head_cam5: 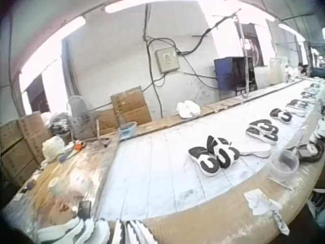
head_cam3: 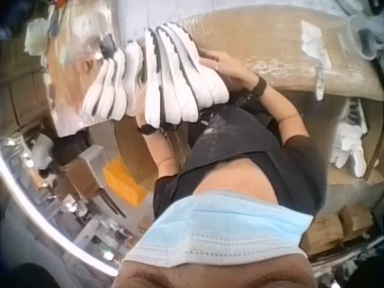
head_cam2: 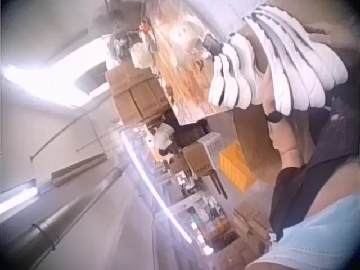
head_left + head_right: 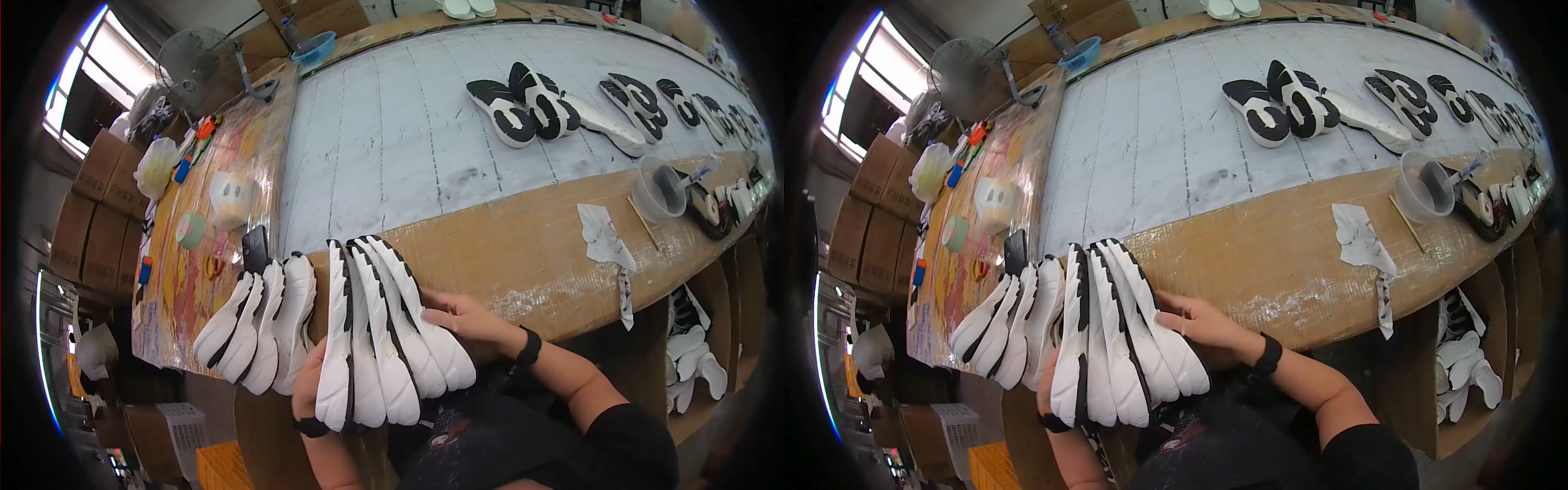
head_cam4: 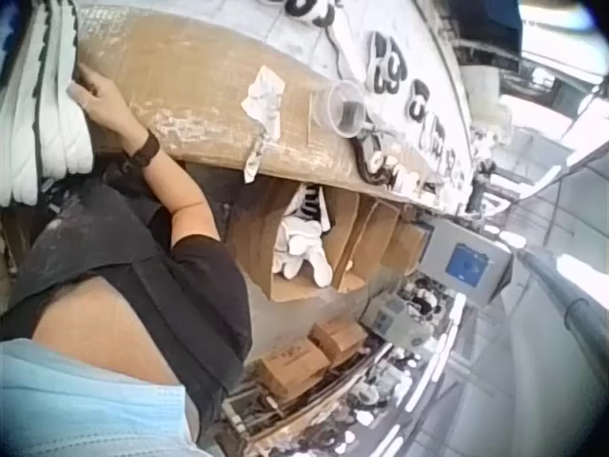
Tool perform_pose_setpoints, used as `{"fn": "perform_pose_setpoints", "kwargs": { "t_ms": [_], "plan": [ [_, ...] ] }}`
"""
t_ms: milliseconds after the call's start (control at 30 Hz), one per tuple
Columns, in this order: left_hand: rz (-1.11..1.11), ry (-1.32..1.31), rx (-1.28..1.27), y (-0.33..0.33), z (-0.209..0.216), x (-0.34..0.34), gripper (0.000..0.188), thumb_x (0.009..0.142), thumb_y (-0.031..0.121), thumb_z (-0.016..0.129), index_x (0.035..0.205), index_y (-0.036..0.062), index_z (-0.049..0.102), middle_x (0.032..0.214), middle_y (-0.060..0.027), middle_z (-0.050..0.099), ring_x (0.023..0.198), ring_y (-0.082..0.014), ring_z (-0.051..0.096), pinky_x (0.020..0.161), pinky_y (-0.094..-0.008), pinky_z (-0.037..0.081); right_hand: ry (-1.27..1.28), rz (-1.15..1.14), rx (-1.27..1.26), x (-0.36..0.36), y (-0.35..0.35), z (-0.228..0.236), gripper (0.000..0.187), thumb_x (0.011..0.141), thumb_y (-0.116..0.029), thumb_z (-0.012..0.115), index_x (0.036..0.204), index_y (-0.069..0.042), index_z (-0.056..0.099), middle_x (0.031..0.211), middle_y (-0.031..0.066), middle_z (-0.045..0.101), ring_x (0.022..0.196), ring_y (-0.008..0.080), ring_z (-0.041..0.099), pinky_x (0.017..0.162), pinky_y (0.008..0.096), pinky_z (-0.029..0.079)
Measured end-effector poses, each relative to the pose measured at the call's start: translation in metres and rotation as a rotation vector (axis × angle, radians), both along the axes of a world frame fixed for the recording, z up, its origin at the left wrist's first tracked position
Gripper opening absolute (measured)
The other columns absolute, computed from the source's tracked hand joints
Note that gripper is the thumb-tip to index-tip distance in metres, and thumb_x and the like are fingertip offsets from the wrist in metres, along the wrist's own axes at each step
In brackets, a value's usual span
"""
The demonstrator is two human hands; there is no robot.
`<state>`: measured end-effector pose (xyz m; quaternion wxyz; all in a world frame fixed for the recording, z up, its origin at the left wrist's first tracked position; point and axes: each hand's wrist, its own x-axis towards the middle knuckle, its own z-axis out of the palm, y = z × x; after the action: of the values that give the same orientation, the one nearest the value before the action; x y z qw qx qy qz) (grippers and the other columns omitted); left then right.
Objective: Inspecting and organizing white and black shoe soles at a factory assembly station.
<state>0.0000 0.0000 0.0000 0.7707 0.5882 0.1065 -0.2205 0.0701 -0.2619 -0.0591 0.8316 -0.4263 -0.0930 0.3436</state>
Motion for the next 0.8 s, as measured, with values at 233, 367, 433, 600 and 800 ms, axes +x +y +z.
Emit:
{"fn": "perform_pose_setpoints", "kwargs": {
  "t_ms": [233, 367, 433, 600, 800],
  "plan": [
    [0.113, -0.019, -0.253, -0.039, -0.021, -0.003, 0.036, 0.083, -0.002, 0.048, 0.118, -0.0003, 0.044, 0.107, -0.0076, 0.055, 0.089, -0.0139, 0.057, 0.075, -0.0261, 0.048, 0.023, -0.084, -0.081, 0.0, -0.027, 0.043, 0.05, 0.085, -0.012, 0.052, 0.13, -0.001, 0.033, 0.127, 0.0059, 0.042, 0.109, 0.0106, 0.042, 0.091, 0.0245, 0.035],
    [-0.094, -0.028, -0.2, -0.058, -0.033, 0.022, 0.033, 0.091, 0.013, 0.04, 0.122, 0.0016, 0.041, 0.113, -0.0078, 0.051, 0.096, -0.0141, 0.053, 0.082, -0.0275, 0.044, -0.277, -0.121, -0.285, 0.007, -0.062, 0.062, 0.061, 0.079, -0.011, 0.06, 0.131, -0.001, 0.03, 0.127, 0.0079, 0.041, 0.111, 0.0122, 0.042, 0.093, 0.0253, 0.033],
    [-0.125, -0.074, -0.075, -0.069, -0.033, 0.037, 0.04, 0.095, 0.025, 0.03, 0.127, 0.0009, 0.036, 0.12, -0.0092, 0.047, 0.106, -0.0163, 0.047, 0.092, -0.0305, 0.037, -0.284, -0.149, -0.271, 0.007, -0.071, 0.064, 0.065, 0.077, -0.01, 0.063, 0.132, -0.001, 0.029, 0.127, 0.0088, 0.041, 0.111, 0.0127, 0.041, 0.093, 0.0256, 0.033],
    [-0.24, -0.307, -0.164, -0.072, -0.04, 0.037, 0.058, 0.091, 0.037, 0.037, 0.133, -0.0005, 0.024, 0.131, -0.0087, 0.035, 0.118, -0.0177, 0.036, 0.098, -0.0301, 0.028, -0.194, -0.165, -0.278, 0.016, -0.084, 0.047, 0.067, 0.076, -0.007, 0.061, 0.132, 0.003, 0.025, 0.129, 0.0111, 0.038, 0.116, 0.0142, 0.038, 0.095, 0.0268, 0.031],
    [-0.032, -0.061, -0.208, -0.073, -0.033, 0.018, 0.044, 0.087, 0.013, 0.041, 0.126, -0.004, 0.033, 0.114, -0.0109, 0.05, 0.096, -0.0156, 0.053, 0.083, -0.0257, 0.042, -0.144, -0.171, -0.266, 0.015, -0.082, 0.045, 0.065, 0.076, -0.006, 0.061, 0.131, 0.004, 0.027, 0.13, 0.0122, 0.036, 0.118, 0.0168, 0.037, 0.097, 0.0286, 0.031]
  ]
}}
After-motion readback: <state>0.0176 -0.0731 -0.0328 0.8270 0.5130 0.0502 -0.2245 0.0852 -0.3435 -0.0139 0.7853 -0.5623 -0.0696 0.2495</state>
